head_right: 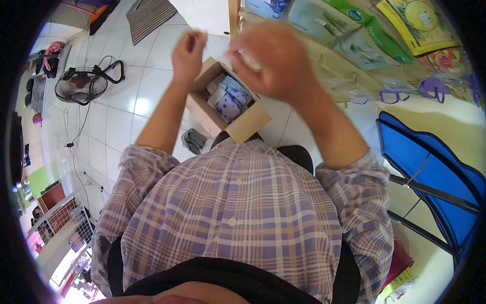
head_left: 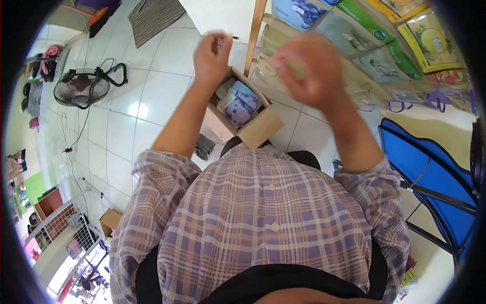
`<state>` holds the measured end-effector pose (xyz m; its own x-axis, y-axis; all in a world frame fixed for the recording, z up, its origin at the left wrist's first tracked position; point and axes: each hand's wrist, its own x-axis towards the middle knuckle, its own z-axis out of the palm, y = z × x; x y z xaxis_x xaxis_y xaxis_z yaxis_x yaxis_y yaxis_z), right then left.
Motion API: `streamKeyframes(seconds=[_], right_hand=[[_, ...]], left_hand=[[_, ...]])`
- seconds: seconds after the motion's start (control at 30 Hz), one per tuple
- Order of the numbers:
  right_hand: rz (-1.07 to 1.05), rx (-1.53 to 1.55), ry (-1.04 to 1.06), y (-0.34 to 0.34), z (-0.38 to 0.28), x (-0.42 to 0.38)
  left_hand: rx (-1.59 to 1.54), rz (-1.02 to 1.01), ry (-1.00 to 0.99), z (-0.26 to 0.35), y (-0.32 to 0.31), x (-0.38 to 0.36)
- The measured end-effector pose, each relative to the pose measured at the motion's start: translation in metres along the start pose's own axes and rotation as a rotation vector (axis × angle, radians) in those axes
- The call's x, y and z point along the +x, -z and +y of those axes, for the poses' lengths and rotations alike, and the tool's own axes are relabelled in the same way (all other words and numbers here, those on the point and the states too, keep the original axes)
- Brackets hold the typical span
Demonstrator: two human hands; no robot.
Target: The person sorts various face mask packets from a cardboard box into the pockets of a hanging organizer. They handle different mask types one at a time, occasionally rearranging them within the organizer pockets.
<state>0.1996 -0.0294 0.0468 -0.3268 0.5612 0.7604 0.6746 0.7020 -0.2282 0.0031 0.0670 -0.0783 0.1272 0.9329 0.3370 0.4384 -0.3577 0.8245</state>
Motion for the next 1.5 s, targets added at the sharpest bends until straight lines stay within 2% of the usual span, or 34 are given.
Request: streamKeyframes(seconds=[0.03, 0.07, 0.1, 0.17, 0.23, 0.27, 0.3, 0.33, 0.37, 0.4, 0.43, 0.47, 0.5, 0.53, 0.57, 0.63, 0.67, 0.73, 0.8, 0.87, 0.9, 0.93, 0.97, 1.0, 1.03, 1.07, 1.1, 1.13, 1.17, 1.2, 1.23, 1.37, 1.4, 1.5], right_hand=[[-0.14, 0.146, -0.225, -0.025, -0.002, -0.018], [-0.284, 0.295, -0.454, -0.051, -0.006, -0.041], [-0.406, 0.29, -0.558, -0.082, -0.004, -0.072], [-0.613, 0.252, -0.697, -0.14, -0.001, -0.134], [-0.752, 0.158, -0.76, -0.187, -0.012, -0.195], [-0.797, 0.092, -0.779, -0.202, -0.02, -0.214], [-0.803, 0.104, -0.774, -0.204, -0.026, -0.212], [-1.055, 0.038, -0.778, -0.206, -0.033, -0.21], [-1.304, -0.035, -0.771, -0.207, -0.037, -0.207], [-1.309, -0.025, -0.77, -0.21, -0.036, -0.204], [-1.408, 0.024, -0.711, -0.213, -0.033, -0.2], [-1.507, 0.076, -0.652, -0.214, -0.034, -0.198], [-1.513, 0.085, -0.655, -0.22, -0.034, -0.207], [-1.522, 0.057, -0.642, -0.217, -0.033, -0.22], [-1.533, 0.024, -0.633, -0.224, -0.03, -0.231], [-1.467, 0.044, -0.71, -0.208, -0.04, -0.214], [-1.398, 0.059, -0.78, -0.197, -0.045, -0.203], [-1.358, -0.002, -0.754, -0.185, -0.051, -0.199], [-1.311, -0.075, -0.731, -0.163, -0.055, -0.208], [-1.087, -0.252, -0.79, -0.154, -0.062, -0.224], [-1.087, -0.259, -0.801, -0.145, -0.063, -0.222], [-0.964, -0.34, -0.858, -0.136, -0.063, -0.221], [-0.84, -0.416, -0.913, -0.128, -0.066, -0.22], [-0.838, -0.418, -0.927, -0.119, -0.07, -0.213], [-0.788, -0.265, -1.092, -0.11, -0.074, -0.205], [-0.724, -0.108, -1.252, -0.104, -0.077, -0.199], [-0.707, -0.116, -1.269, -0.105, -0.079, -0.198], [-0.639, 0.087, -1.433, -0.107, -0.081, -0.197], [-0.56, 0.298, -1.586, -0.108, -0.085, -0.197], [-0.54, 0.293, -1.595, -0.106, -0.087, -0.198], [-0.488, 0.298, -1.487, -0.112, -0.096, -0.19], [-0.388, 0.304, -1.216, -0.086, -0.092, -0.182], [-0.379, 0.305, -1.221, -0.079, -0.088, -0.184], [-0.476, 0.269, -1.13, -0.053, -0.076, -0.2]], left_hand=[[0.138, -0.056, 0.125, -0.027, -0.01, -0.024], [0.124, -0.16, 0.154, -0.059, -0.021, -0.052], [0.113, -0.265, 0.188, -0.089, -0.029, -0.083], [0.387, -0.541, 0.19, -0.134, -0.045, -0.138], [0.562, -0.974, 0.17, -0.147, -0.045, -0.175], [0.566, -0.965, 0.182, -0.142, -0.038, -0.184], [0.62, -0.856, 0.05, -0.13, -0.026, -0.194], [0.673, -0.751, -0.079, -0.123, -0.017, -0.204], [0.678, -0.757, -0.068, -0.115, -0.012, -0.21], [0.762, -0.473, -0.032, -0.111, -0.011, -0.216], [0.836, -0.188, 0.003, -0.11, -0.009, -0.22], [0.839, -0.2, 0.011, -0.123, -0.008, -0.226], [0.887, -0.295, 0.0, -0.147, -0.011, -0.235], [0.937, -0.383, -0.016, -0.142, -0.013, -0.234], [0.937, -0.385, -0.017, -0.142, -0.014, -0.232], [0.236, -0.435, 1.166, -0.112, -0.008, -0.205], [0.235, -0.44, 1.157, -0.127, -0.007, -0.206], [0.605, -1.052, 0.384, -0.158, -0.007, -0.215], [0.657, -1.091, 0.283, -0.143, -0.017, -0.221], [0.7, -1.133, 0.189, -0.13, -0.025, -0.222], [0.597, -1.062, 0.275, -0.124, -0.029, -0.223], [0.495, -0.989, 0.36, -0.118, -0.033, -0.224], [0.493, -1.0, 0.355, -0.113, -0.036, -0.225], [0.336, -0.943, 0.464, -0.092, -0.033, -0.212], [0.181, -0.88, 0.566, -0.08, -0.032, -0.204], [0.186, -0.895, 0.551, -0.1, -0.038, -0.218], [0.023, -0.781, 0.614, -0.104, -0.038, -0.221], [-0.14, -0.665, 0.676, -0.107, -0.042, -0.224], [-0.138, -0.684, 0.665, -0.11, -0.047, -0.227], [-0.383, -0.589, 0.974, -0.061, -0.025, -0.204], [-0.628, -0.473, 1.288, -0.006, 0.008, -0.182], [-0.717, -0.555, 1.431, 0.011, 0.017, -0.189], [-0.769, -0.589, 1.507, 0.015, 0.016, -0.191], [-0.874, -0.665, 1.622, 0.018, 0.024, -0.198]])
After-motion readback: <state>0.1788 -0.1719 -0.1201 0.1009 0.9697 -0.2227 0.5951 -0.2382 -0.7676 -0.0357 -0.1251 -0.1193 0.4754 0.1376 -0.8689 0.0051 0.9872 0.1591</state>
